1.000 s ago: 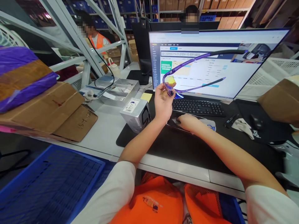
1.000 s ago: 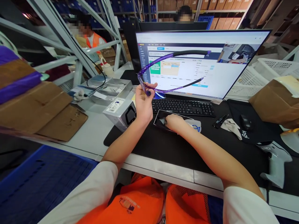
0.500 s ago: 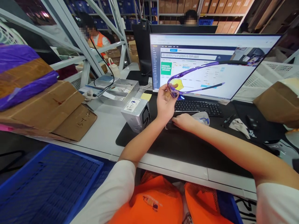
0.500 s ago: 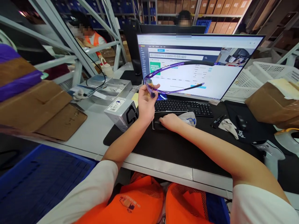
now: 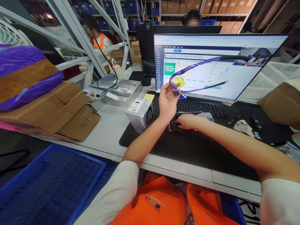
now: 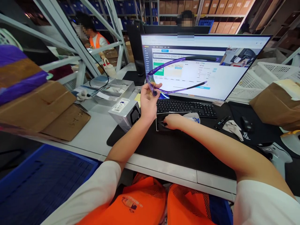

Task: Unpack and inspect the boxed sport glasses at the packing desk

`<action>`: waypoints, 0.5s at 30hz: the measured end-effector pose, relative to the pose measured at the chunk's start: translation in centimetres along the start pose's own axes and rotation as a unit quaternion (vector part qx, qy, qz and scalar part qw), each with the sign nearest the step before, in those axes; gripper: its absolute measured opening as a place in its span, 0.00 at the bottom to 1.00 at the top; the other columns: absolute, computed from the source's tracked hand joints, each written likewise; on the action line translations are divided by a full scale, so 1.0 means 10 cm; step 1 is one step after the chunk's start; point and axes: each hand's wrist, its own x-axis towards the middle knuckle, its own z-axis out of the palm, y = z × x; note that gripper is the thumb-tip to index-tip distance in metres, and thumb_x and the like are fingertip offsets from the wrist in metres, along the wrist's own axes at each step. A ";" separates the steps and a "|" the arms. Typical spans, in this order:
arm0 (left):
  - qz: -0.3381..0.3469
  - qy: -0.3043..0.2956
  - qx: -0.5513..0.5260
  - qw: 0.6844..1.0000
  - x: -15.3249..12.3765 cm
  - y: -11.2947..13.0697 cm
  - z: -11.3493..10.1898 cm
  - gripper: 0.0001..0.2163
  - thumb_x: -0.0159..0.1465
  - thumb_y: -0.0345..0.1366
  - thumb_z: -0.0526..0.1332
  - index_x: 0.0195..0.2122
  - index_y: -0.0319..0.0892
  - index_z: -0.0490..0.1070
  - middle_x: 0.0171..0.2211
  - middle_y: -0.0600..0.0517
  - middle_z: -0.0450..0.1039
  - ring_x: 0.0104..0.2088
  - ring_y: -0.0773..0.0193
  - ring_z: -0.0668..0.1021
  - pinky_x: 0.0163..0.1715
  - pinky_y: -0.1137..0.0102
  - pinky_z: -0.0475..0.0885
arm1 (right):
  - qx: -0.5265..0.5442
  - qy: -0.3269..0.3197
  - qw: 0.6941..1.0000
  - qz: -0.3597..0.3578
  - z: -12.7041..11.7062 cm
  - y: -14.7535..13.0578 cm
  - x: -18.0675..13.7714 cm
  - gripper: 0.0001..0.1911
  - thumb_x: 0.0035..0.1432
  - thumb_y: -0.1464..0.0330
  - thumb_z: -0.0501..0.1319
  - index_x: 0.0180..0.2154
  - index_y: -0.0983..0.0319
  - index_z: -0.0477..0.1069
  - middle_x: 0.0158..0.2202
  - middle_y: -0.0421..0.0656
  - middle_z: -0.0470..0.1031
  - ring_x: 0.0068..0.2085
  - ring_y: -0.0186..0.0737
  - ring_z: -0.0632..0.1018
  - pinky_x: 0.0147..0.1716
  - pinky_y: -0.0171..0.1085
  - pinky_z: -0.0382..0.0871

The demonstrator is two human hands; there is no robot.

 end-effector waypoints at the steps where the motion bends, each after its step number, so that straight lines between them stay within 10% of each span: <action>1: -0.002 -0.001 -0.008 1.000 0.00 0.00 0.00 0.23 0.57 0.48 0.75 0.47 0.46 0.68 0.46 0.52 0.76 0.58 0.56 0.78 0.68 0.56 0.63 | 0.007 -0.013 1.000 -0.004 -0.02 -0.02 0.00 0.17 0.63 0.65 0.60 0.50 0.58 0.81 0.46 0.49 0.82 0.44 0.47 0.82 0.41 0.38 0.70; 15: -0.018 0.000 -0.019 1.000 0.03 0.01 -0.02 0.21 0.59 0.43 0.75 0.47 0.45 0.68 0.48 0.52 0.74 0.63 0.52 0.74 0.70 0.52 0.61 | 0.130 0.026 0.991 -0.003 0.08 0.10 0.01 0.17 0.59 0.71 0.57 0.44 0.59 0.84 0.41 0.41 0.84 0.38 0.37 0.80 0.37 0.31 0.66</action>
